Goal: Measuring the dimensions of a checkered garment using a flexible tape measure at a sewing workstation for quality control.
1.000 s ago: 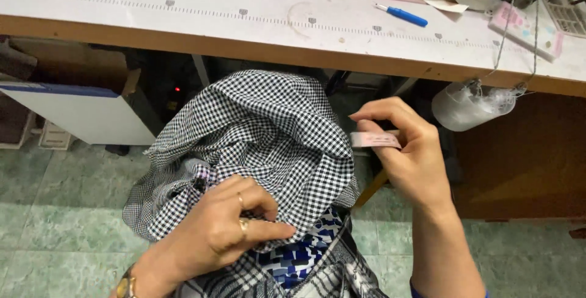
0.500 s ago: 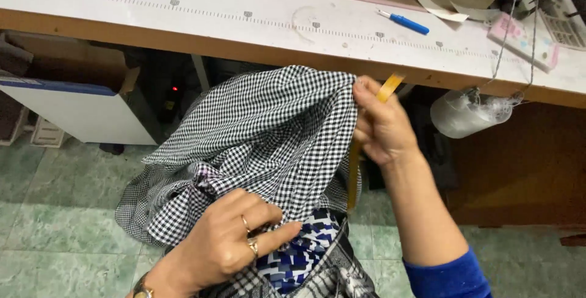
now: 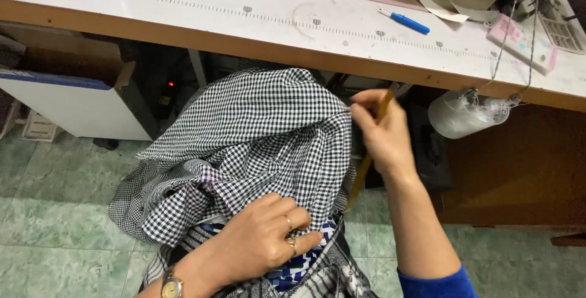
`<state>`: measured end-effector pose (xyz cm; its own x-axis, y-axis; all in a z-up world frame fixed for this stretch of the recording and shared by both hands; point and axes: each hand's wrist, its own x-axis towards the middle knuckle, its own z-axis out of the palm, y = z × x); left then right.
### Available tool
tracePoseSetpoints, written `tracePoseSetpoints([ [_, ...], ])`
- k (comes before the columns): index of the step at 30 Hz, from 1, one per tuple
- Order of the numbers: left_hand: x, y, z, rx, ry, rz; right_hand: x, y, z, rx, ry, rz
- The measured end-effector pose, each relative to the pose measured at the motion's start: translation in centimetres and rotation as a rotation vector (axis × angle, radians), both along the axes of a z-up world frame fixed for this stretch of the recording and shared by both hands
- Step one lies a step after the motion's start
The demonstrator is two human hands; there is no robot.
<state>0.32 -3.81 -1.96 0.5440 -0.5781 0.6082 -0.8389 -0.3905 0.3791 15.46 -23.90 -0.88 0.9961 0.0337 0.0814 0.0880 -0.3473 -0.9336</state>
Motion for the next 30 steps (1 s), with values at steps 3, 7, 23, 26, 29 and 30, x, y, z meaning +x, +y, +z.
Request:
tracePoseSetpoints([
  [3,0.2,-0.4,-0.3,0.08,-0.107,-0.01,-1.7,-0.1,4.0,-0.086,-0.115,-0.045],
  [7,0.4,-0.7,-0.2,0.092,-0.131,-0.009,-3.2,0.8,6.8,-0.334,-0.359,0.379],
  [23,4.5,3.6,4.3,0.294,0.267,0.1,-7.1,0.3,4.5,-0.574,0.024,0.213],
  [26,7.6,4.8,2.7,0.416,0.063,0.45,-9.5,1.5,2.9,-0.733,0.206,0.257],
  [29,10.6,6.5,0.9,0.446,0.005,0.586,-9.4,1.2,0.6,-0.634,0.163,0.289],
  [30,11.5,7.2,0.3,0.332,0.006,0.552,-9.2,0.9,-0.2,-0.433,0.115,0.303],
])
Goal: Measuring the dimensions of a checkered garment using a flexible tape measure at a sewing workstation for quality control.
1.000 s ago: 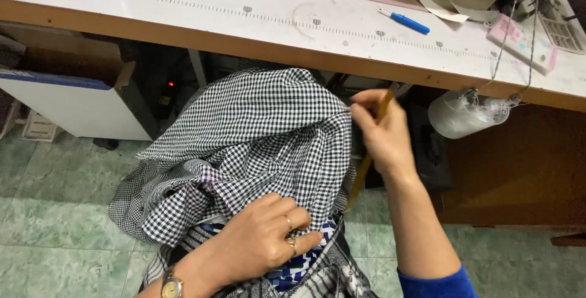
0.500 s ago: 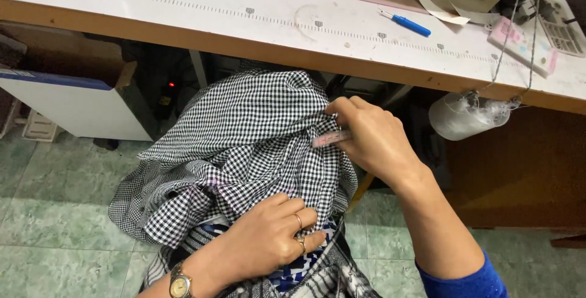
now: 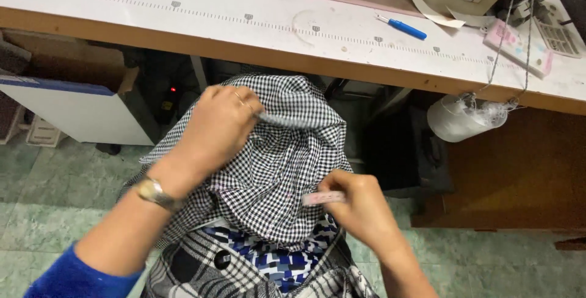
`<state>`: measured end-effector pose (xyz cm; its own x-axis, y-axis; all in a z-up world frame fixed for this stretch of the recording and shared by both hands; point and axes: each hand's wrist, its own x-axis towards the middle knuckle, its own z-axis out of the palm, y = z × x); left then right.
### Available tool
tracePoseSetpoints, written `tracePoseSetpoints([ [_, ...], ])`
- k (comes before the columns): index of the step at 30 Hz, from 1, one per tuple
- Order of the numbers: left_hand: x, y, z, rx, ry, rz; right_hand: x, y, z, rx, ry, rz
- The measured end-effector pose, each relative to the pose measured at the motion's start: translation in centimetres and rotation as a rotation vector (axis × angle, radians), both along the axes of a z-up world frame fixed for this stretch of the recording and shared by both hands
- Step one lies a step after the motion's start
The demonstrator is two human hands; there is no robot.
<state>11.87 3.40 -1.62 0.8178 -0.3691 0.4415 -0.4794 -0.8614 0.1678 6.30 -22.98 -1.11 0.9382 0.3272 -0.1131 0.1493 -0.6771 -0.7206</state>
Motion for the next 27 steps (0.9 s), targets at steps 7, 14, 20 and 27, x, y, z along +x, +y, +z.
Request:
tracePoseSetpoints([
  [7,0.7,4.4,7.4,-0.594,0.403,-0.021,1.2,-1.8,1.1,0.238,-0.024,-0.069],
  [14,2.3,4.1,10.2,-0.303,0.114,0.164,-1.3,2.6,2.9,0.292,-0.155,0.063],
  [20,6.7,4.8,9.1,-0.068,-0.103,0.28,2.6,2.4,1.8,0.543,-0.038,0.142],
  [27,4.1,5.7,7.5,-0.057,-0.4,0.144,8.9,3.3,2.7,0.899,0.314,-0.167],
])
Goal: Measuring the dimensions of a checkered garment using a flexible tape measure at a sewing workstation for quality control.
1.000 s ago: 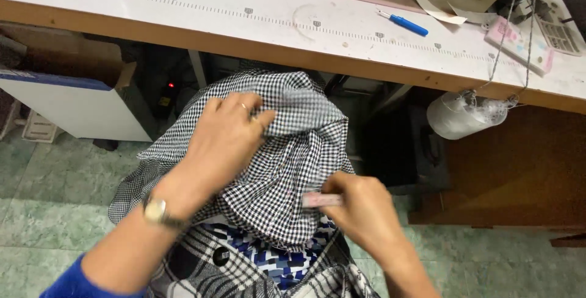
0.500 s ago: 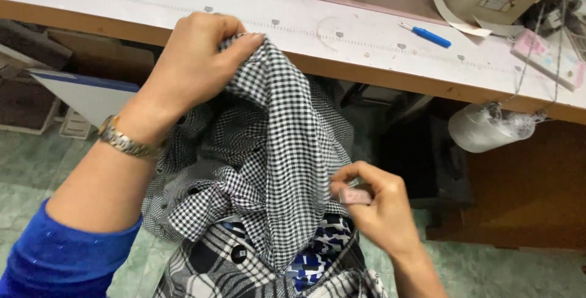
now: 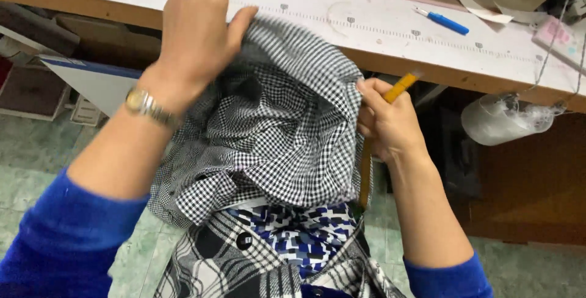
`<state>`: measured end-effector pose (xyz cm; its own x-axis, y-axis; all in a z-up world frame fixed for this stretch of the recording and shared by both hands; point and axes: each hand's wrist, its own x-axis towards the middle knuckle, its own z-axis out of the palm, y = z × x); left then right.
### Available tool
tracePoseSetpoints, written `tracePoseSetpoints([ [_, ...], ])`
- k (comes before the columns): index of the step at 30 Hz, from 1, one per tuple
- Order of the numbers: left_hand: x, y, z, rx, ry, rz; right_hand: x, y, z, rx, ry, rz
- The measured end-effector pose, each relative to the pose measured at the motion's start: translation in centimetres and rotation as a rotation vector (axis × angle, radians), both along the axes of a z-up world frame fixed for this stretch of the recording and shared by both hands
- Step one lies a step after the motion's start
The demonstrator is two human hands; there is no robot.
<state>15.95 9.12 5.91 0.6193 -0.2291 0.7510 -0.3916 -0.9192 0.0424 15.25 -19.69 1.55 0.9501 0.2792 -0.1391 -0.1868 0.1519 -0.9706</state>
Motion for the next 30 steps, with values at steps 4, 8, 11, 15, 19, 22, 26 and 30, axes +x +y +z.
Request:
tracePoseSetpoints([
  [4,-8.3,-5.2,0.8,-0.117,0.012,-0.205,0.5,0.9,-0.2,-0.023,0.009,0.015],
  [8,-14.7,-10.6,-1.7,-0.082,0.035,-0.423,0.9,1.4,-0.1,-0.039,0.012,0.008],
  [11,-15.6,-12.8,-4.7,0.04,0.191,-0.244,1.1,1.6,0.2,-0.031,0.015,-0.001],
  [15,-14.4,-12.8,-5.6,-0.078,0.269,-0.165,1.4,0.9,-0.1,-0.019,0.004,0.01],
  [19,-14.0,-10.5,-3.0,-0.428,0.452,-0.364,-0.8,0.7,1.9,-0.077,-0.003,0.004],
  [22,-13.8,-9.1,-1.5,-0.673,0.544,-0.337,-4.1,0.7,3.7,-0.261,-0.211,-0.06],
  [26,-13.8,-8.1,-0.6,-0.768,0.572,-0.267,-8.0,0.1,2.4,-0.384,-0.571,-0.121],
  [30,-13.8,-8.1,-0.1,-0.833,0.63,-0.254,-10.0,1.3,2.3,-0.399,-0.778,-0.057],
])
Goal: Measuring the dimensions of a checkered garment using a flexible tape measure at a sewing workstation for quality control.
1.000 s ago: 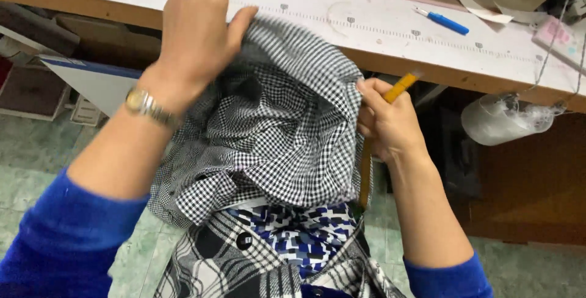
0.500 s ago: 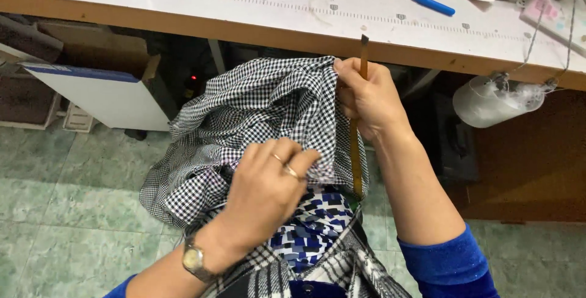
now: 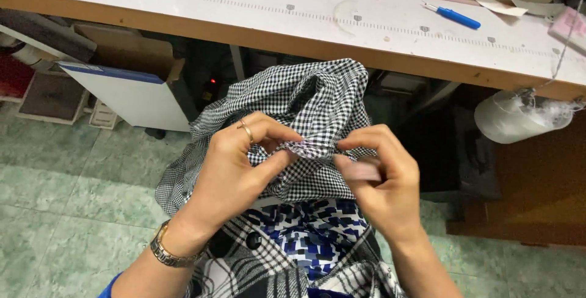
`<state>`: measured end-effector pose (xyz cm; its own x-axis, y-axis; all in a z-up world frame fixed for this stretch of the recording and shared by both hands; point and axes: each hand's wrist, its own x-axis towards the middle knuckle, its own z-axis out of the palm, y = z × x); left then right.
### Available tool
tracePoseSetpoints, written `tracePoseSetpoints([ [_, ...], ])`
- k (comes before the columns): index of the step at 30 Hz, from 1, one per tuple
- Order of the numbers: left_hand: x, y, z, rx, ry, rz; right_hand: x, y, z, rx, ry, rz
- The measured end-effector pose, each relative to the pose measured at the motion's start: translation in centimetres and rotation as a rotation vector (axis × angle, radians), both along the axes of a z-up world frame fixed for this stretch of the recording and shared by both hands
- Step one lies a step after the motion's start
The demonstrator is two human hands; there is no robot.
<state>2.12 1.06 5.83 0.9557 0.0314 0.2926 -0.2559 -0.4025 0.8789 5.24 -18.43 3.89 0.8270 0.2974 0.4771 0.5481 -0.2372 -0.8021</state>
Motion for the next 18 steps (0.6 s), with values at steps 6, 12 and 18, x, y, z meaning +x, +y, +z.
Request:
tracePoseSetpoints([
  [6,-0.1,0.7,1.0,-0.159,0.192,-0.174,1.0,0.6,-0.2,0.013,0.063,0.03],
  [12,0.2,1.4,1.0,-0.184,0.17,-0.205,1.7,-0.2,0.2,0.107,0.137,0.1],
  [18,0.1,1.1,1.4,-0.178,0.118,-0.078,0.8,0.5,0.7,0.079,0.102,0.103],
])
